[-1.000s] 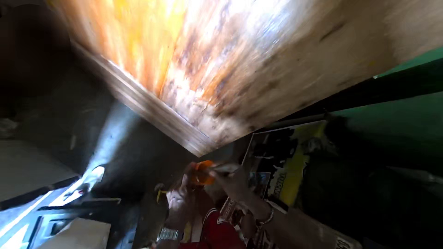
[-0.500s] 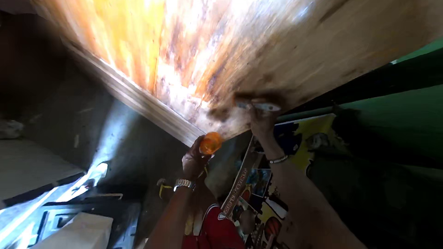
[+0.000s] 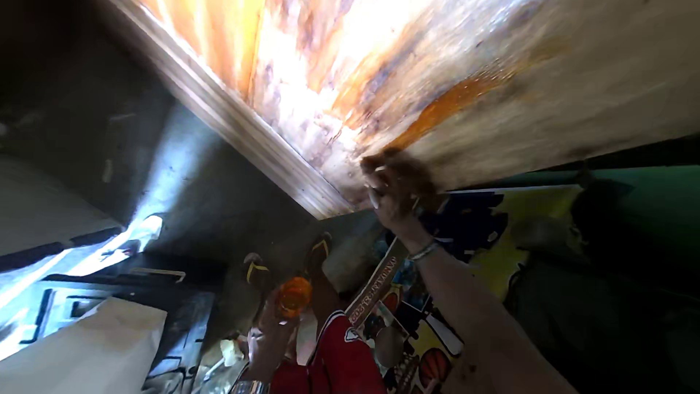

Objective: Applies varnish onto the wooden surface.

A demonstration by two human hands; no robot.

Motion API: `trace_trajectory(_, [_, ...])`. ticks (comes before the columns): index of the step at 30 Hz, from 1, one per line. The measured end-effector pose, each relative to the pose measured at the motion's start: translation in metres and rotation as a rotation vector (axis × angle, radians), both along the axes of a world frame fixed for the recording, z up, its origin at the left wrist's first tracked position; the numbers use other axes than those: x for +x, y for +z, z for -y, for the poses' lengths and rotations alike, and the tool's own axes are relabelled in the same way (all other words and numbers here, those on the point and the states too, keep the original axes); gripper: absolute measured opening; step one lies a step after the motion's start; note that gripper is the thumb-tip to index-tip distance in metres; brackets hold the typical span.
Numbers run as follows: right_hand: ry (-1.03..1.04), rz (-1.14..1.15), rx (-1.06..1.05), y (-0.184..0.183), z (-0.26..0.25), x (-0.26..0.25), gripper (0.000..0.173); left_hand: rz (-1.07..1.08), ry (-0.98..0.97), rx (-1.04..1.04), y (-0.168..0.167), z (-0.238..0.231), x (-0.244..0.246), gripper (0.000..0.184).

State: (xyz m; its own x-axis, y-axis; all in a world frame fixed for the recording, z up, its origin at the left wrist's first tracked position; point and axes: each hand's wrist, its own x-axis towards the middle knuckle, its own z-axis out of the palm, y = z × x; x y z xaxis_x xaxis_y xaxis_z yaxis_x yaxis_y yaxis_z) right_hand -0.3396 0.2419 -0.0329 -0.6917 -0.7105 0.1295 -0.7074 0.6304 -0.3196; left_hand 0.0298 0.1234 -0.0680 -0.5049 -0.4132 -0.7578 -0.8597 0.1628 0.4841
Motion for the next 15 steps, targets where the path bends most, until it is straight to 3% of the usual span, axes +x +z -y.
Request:
trace_trajectory(1, [-0.001, 0.028, -0.009, -0.009, 0.006, 0.001, 0.027, 0.020, 0.022, 0.005, 0.001, 0.005, 0.000, 0.089])
trace_trajectory(3, [-0.030, 0.078, -0.051, 0.013, 0.011, -0.003, 0.028, 0.068, 0.053, 0.007, 0.007, 0.016, -0.002, 0.090])
trace_trajectory(7, [-0.188, -0.179, -0.289, 0.135, 0.004, -0.045, 0.029, 0.081, 0.044, -0.002, 0.017, 0.035, -0.007, 0.091])
trace_trajectory(9, [-0.315, -0.397, -0.272, 0.193, -0.005, -0.052, 0.035, 0.056, 0.052, -0.032, 0.021, 0.038, -0.009, 0.090])
trace_trajectory(10, [-0.348, -0.492, -0.268, 0.204, -0.008, -0.056, 0.036, 0.051, 0.052, -0.042, 0.023, 0.040, -0.010, 0.090])
trace_trajectory(12, [-0.367, -0.542, -0.199, 0.193, -0.007, -0.053, 0.036, 0.057, 0.049, -0.043, 0.024, 0.044, -0.009, 0.092])
trace_trajectory(15, [-0.183, -0.299, -0.044, 0.109, 0.016, -0.022, 0.033, 0.070, 0.053, -0.054, 0.022, 0.048, -0.002, 0.095])
